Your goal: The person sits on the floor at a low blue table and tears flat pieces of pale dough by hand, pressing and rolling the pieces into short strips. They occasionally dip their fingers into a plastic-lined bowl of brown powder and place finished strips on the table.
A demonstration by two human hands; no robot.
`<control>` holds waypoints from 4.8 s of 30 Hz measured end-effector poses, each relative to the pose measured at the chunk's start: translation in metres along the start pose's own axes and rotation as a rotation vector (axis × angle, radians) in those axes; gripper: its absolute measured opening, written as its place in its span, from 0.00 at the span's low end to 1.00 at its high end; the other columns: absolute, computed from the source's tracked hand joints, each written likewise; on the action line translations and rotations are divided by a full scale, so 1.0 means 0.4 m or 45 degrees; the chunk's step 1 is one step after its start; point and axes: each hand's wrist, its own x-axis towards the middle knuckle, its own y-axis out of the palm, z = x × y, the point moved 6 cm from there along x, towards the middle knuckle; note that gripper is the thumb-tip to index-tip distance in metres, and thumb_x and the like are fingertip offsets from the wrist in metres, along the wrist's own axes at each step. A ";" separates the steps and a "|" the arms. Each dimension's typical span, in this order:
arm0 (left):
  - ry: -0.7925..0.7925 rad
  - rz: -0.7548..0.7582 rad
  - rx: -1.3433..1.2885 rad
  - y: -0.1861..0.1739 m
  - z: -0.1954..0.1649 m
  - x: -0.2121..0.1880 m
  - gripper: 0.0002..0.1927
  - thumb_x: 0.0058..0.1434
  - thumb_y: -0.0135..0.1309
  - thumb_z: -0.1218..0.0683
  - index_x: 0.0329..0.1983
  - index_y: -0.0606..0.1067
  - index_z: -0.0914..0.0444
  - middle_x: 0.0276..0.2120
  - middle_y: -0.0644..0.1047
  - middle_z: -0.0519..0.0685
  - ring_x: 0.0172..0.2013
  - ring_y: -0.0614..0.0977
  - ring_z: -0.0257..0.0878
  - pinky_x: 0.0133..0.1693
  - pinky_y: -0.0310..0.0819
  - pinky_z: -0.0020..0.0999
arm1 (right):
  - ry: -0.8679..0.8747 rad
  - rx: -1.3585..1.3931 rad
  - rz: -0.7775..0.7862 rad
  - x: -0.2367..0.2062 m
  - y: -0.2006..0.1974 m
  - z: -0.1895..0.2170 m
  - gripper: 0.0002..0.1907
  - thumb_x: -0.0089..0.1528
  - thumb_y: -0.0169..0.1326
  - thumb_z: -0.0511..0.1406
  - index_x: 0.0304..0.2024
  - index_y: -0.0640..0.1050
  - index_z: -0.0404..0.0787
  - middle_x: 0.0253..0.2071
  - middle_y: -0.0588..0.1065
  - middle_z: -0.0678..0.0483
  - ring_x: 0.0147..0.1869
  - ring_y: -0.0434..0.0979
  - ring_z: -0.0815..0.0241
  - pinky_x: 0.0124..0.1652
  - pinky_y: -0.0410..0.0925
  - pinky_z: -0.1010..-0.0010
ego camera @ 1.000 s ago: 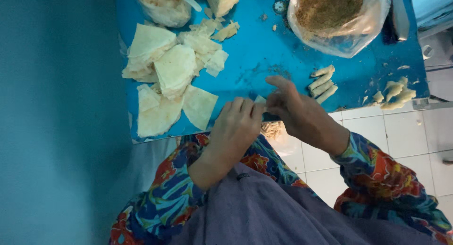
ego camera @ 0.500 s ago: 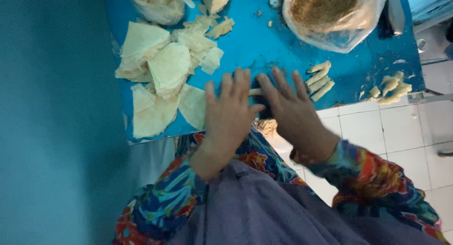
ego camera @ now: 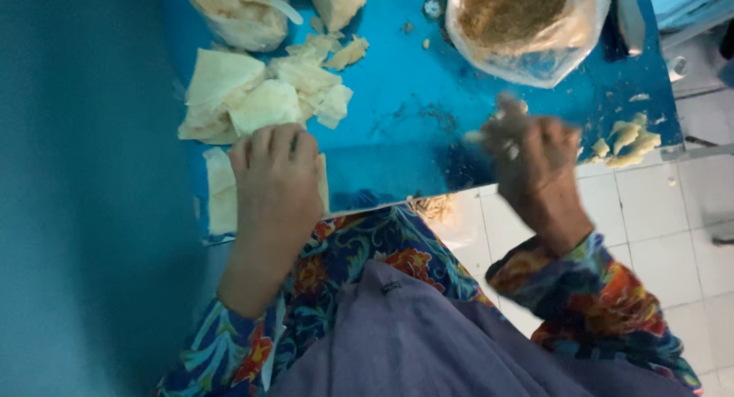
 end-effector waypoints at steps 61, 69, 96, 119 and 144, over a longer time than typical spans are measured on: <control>0.029 -0.003 -0.278 0.100 -0.135 -0.055 0.19 0.64 0.61 0.54 0.59 0.77 0.56 0.60 0.71 0.50 0.61 0.71 0.51 0.59 0.63 0.54 | 0.214 0.740 0.227 0.017 -0.012 0.103 0.26 0.63 0.49 0.22 0.63 0.69 0.38 0.57 0.77 0.46 0.66 0.76 0.44 0.60 0.69 0.56; 0.197 -0.016 -0.286 0.135 -0.141 -0.068 0.15 0.69 0.61 0.50 0.55 0.78 0.59 0.63 0.72 0.47 0.67 0.66 0.47 0.66 0.56 0.56 | 0.515 -0.672 0.125 -0.239 -0.097 -0.264 0.36 0.52 0.49 0.19 0.62 0.79 0.47 0.52 0.70 0.49 0.63 0.62 0.48 0.61 0.56 0.55; 0.249 -0.102 -0.316 0.148 -0.148 -0.084 0.12 0.70 0.59 0.53 0.53 0.78 0.61 0.52 0.77 0.47 0.60 0.75 0.43 0.67 0.59 0.61 | -0.286 -0.286 0.193 0.097 0.049 0.114 0.30 0.63 0.63 0.34 0.69 0.77 0.47 0.61 0.71 0.52 0.65 0.66 0.50 0.63 0.61 0.52; 0.221 -0.071 -0.364 0.165 -0.139 -0.090 0.13 0.70 0.59 0.52 0.54 0.78 0.61 0.52 0.76 0.47 0.59 0.75 0.44 0.69 0.56 0.65 | -0.167 -0.366 0.302 0.036 0.068 0.117 0.13 0.56 0.57 0.30 0.44 0.78 0.43 0.44 0.69 0.49 0.54 0.66 0.49 0.53 0.60 0.54; -0.026 -0.178 -0.604 0.119 -0.121 -0.063 0.14 0.66 0.60 0.56 0.50 0.73 0.66 0.55 0.72 0.57 0.58 0.74 0.57 0.66 0.63 0.59 | -0.116 -0.109 -0.072 0.330 0.171 -0.308 0.20 0.61 0.66 0.34 0.52 0.74 0.34 0.41 0.79 0.38 0.41 0.81 0.36 0.37 0.73 0.52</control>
